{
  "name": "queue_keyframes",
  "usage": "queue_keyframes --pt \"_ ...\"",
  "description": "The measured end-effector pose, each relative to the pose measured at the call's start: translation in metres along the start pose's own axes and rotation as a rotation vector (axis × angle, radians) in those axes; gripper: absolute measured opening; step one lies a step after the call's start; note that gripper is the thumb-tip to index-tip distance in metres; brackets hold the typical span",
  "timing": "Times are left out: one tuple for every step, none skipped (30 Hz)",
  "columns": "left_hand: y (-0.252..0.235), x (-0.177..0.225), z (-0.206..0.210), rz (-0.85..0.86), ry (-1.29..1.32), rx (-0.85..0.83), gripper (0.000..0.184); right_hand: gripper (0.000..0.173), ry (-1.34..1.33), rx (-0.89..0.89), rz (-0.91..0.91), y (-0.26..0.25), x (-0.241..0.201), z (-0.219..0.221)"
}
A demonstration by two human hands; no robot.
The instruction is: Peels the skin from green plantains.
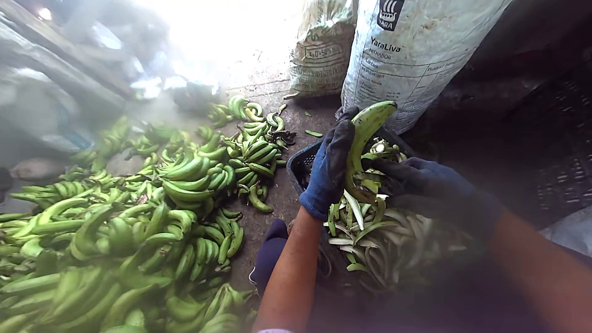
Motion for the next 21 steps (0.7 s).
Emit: queue_keyframes --pt "0.005 0.001 0.004 0.031 -0.009 -0.016 0.046 0.056 0.04 0.022 -0.019 -0.001 -0.005 -0.003" --pt "0.009 0.002 0.009 0.071 -0.013 -0.023 0.045 0.055 0.07 0.055 -0.046 -0.001 -0.008 -0.006" --pt "0.014 0.005 0.013 0.122 -0.038 -0.027 0.042 0.055 0.095 0.091 -0.068 -0.003 -0.008 -0.01" --pt "0.017 0.007 0.016 0.174 -0.082 -0.029 0.042 0.055 0.124 0.135 -0.083 -0.005 -0.007 -0.015" --pt "0.02 0.008 0.02 0.227 -0.141 -0.046 0.045 0.053 0.152 0.179 -0.075 -0.009 -0.003 -0.021" --pt "0.02 0.006 0.023 0.224 -0.137 -0.046 0.044 0.05 0.198 0.234 -0.046 -0.014 0.002 -0.028" --pt "0.02 0.003 0.026 0.194 -0.092 -0.049 0.042 0.05 0.231 0.302 -0.002 -0.017 0.008 -0.037" --pt "0.021 0.001 0.028 0.138 -0.028 -0.046 0.042 0.051 0.242 0.364 0.065 -0.019 0.017 -0.048" --pt "0.022 -0.001 0.029 0.088 0.036 -0.063 0.042 0.05 0.235 0.427 0.127 -0.02 0.024 -0.061" --pt "0.023 -0.002 0.028 0.077 0.068 -0.109 0.042 0.052 0.205 0.479 0.182 -0.018 0.029 -0.074" --pt "0.025 -0.002 0.026 0.064 0.098 -0.148 0.041 0.061 0.168 0.5 0.243 -0.013 0.033 -0.086" --pt "0.025 -0.002 0.023 0.071 0.123 -0.191 0.04 0.068 0.143 0.514 0.283 -0.007 0.035 -0.095" --pt "0.022 0.0 0.02 0.081 0.146 -0.226 0.037 0.072 0.109 0.512 0.297 -0.002 0.035 -0.098" --pt "0.02 0.001 0.016 0.065 0.161 -0.252 0.039 0.072 0.072 0.495 0.283 0.002 0.036 -0.095" --pt "0.017 -0.003 0.014 -0.051 0.213 -0.228 0.036 0.071 0.016 0.455 0.263 0.004 0.036 -0.087" --pt "0.015 -0.008 0.01 -0.151 0.206 -0.195 0.037 0.068 -0.059 0.398 0.251 0.006 0.036 -0.076" --pt "0.015 -0.011 0.005 -0.203 0.127 -0.14 0.04 0.063 -0.142 0.353 0.219 0.008 0.032 -0.064" --pt "0.016 -0.013 0.001 -0.219 0.06 -0.085 0.044 0.058 -0.227 0.299 0.18 0.009 0.025 -0.053" --pt "0.015 -0.014 -0.002 -0.212 0.009 -0.018 0.046 0.055 -0.306 0.244 0.15 0.01 0.019 -0.043" --pt "0.014 -0.015 -0.003 -0.194 -0.019 0.043 0.047 0.054 -0.359 0.192 0.122 0.011 0.012 -0.034" --pt "0.012 -0.015 -0.004 -0.173 -0.043 0.113 0.047 0.053 -0.374 0.147 0.078 0.013 0.007 -0.026"
Point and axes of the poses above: each hand's wrist, its own y-axis away from the middle knuckle, its own z-axis out of the palm, x = y × z, the point moved 6 cm from there along -y, towards the middle knuckle, and after that the axes turned 4 degrees about z, right-handed, at the moved point
